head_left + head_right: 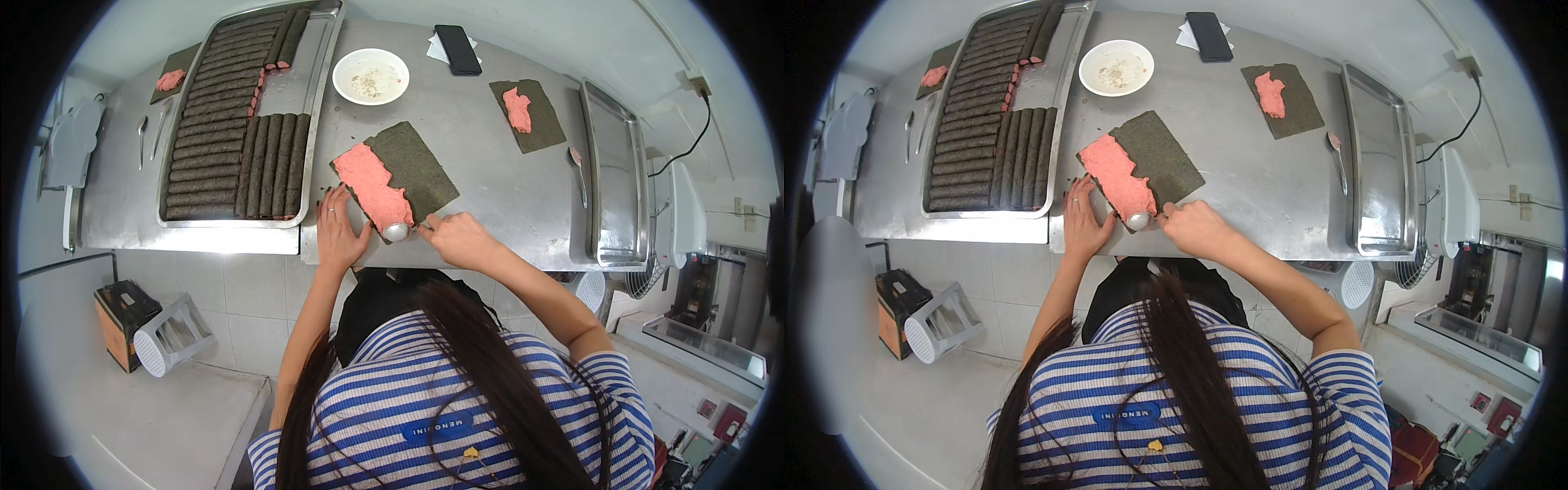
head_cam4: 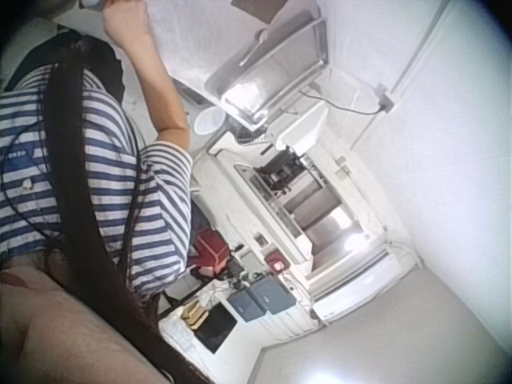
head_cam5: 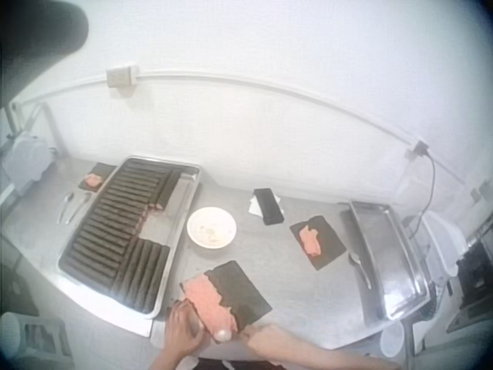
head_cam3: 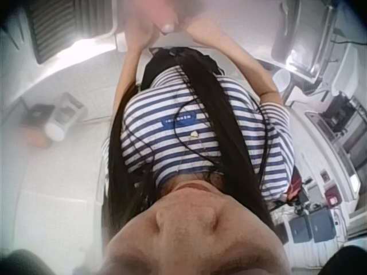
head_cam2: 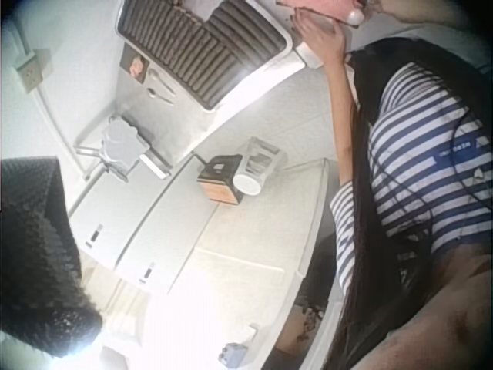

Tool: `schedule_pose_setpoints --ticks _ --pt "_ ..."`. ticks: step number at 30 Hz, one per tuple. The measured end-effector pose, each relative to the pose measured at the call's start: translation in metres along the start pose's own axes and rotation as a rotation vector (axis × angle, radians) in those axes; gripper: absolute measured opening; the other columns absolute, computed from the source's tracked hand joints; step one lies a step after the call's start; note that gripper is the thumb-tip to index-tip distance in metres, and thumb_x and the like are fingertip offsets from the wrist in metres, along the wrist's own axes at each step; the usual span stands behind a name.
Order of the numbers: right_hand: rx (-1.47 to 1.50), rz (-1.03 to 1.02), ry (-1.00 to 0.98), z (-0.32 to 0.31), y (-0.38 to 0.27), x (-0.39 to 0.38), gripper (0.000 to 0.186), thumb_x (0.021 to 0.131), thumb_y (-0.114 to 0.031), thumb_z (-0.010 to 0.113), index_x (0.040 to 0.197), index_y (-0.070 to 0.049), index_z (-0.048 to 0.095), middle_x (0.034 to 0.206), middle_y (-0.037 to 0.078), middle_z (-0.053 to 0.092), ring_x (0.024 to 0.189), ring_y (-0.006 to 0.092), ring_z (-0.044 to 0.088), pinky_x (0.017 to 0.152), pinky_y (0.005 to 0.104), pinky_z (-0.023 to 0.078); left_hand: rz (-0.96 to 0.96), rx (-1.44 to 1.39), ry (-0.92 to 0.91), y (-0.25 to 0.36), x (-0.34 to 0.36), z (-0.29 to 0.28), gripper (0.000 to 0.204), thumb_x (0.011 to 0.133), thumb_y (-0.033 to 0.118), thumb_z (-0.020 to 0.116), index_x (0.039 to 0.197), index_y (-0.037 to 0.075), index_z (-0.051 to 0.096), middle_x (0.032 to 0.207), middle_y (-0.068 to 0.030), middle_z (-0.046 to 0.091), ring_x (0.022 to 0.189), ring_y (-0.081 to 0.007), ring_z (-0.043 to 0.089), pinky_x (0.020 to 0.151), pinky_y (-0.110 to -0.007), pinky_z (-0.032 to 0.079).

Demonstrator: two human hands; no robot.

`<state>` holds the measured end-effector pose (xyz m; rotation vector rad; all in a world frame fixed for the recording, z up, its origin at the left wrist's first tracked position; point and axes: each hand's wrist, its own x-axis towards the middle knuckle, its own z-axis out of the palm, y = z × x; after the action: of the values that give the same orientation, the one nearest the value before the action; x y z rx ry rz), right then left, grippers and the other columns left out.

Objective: The person spreads a pink filling onto a sheet of nori using a spoon, then rolls the nori into a cylindrical shape. The person places the completed roll onto a tray with other rolls.

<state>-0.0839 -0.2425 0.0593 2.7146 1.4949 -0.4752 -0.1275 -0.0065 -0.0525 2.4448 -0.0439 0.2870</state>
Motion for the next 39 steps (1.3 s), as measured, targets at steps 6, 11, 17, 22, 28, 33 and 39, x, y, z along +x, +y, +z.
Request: schedule_pose_setpoints --ticks 6,11,17,22,28,33,39 --pt "-0.096 -0.030 -0.013 0.000 0.017 -0.002 0.028 0.077 -0.008 0.057 0.103 -0.006 0.066 0.085 0.009 0.058 0.071 0.0244 0.065 0.060 0.0372 0.051 0.003 0.036 -0.011 0.000 -0.001 0.001 0.068 0.071 0.026 0.071 0.127 0.003 0.038 0.138 -0.0160 0.041 0.133 -0.0376 0.033 0.112 -0.052 0.023" --pt "-0.097 -0.029 0.076 -0.007 0.038 -0.003 0.017 0.077 -0.010 0.057 0.090 -0.007 0.067 0.084 0.008 0.060 0.072 0.0244 0.065 0.061 0.0366 0.051 0.011 0.050 -0.008 0.000 -0.001 0.001 0.068 0.071 0.026 0.071 0.126 0.004 0.037 0.138 -0.0168 0.042 0.132 -0.0389 0.034 0.111 -0.052 0.024" --pt "-0.062 -0.042 0.122 -0.021 0.063 -0.016 0.025 0.076 -0.007 0.057 0.099 -0.011 0.068 0.085 0.003 0.058 0.079 0.0206 0.062 0.070 0.0351 0.047 -0.004 0.053 -0.001 -0.003 -0.003 0.004 0.067 0.072 0.031 0.070 0.126 0.005 0.041 0.139 -0.0138 0.041 0.136 -0.0356 0.031 0.113 -0.052 0.021" --pt "-0.028 -0.176 0.226 -0.013 0.052 -0.025 0.027 0.076 -0.009 0.058 0.101 -0.012 0.069 0.083 0.001 0.056 0.077 0.0182 0.059 0.071 0.0317 0.044 -0.009 0.078 -0.005 -0.001 -0.002 0.004 0.067 0.072 0.031 0.070 0.126 0.005 0.040 0.138 -0.0140 0.042 0.136 -0.0353 0.031 0.113 -0.051 0.022" --pt "-0.079 -0.101 0.293 0.012 0.042 -0.016 0.027 0.076 -0.010 0.057 0.100 -0.011 0.069 0.082 0.003 0.056 0.074 0.0186 0.060 0.067 0.0339 0.047 0.005 0.072 -0.005 -0.001 -0.002 0.005 0.067 0.072 0.030 0.070 0.126 0.004 0.040 0.138 -0.0143 0.042 0.135 -0.0357 0.032 0.113 -0.051 0.022" --pt "0.002 0.046 0.237 -0.005 0.069 -0.023 0.031 0.073 -0.007 0.058 0.102 -0.012 0.069 0.081 0.004 0.056 0.072 0.0222 0.062 0.065 0.0360 0.049 -0.002 0.079 -0.001 -0.001 -0.002 0.005 0.066 0.071 0.029 0.070 0.125 0.005 0.040 0.138 -0.0148 0.042 0.134 -0.0363 0.033 0.113 -0.051 0.023" --pt "0.042 -0.061 0.242 0.002 0.067 -0.003 0.035 0.072 -0.005 0.059 0.104 -0.015 0.070 0.080 0.004 0.055 0.071 0.0231 0.061 0.063 0.0368 0.048 0.006 0.086 0.022 0.001 -0.002 0.002 0.065 0.070 0.026 0.071 0.123 0.005 0.040 0.137 -0.0160 0.044 0.132 -0.0380 0.036 0.111 -0.051 0.026"
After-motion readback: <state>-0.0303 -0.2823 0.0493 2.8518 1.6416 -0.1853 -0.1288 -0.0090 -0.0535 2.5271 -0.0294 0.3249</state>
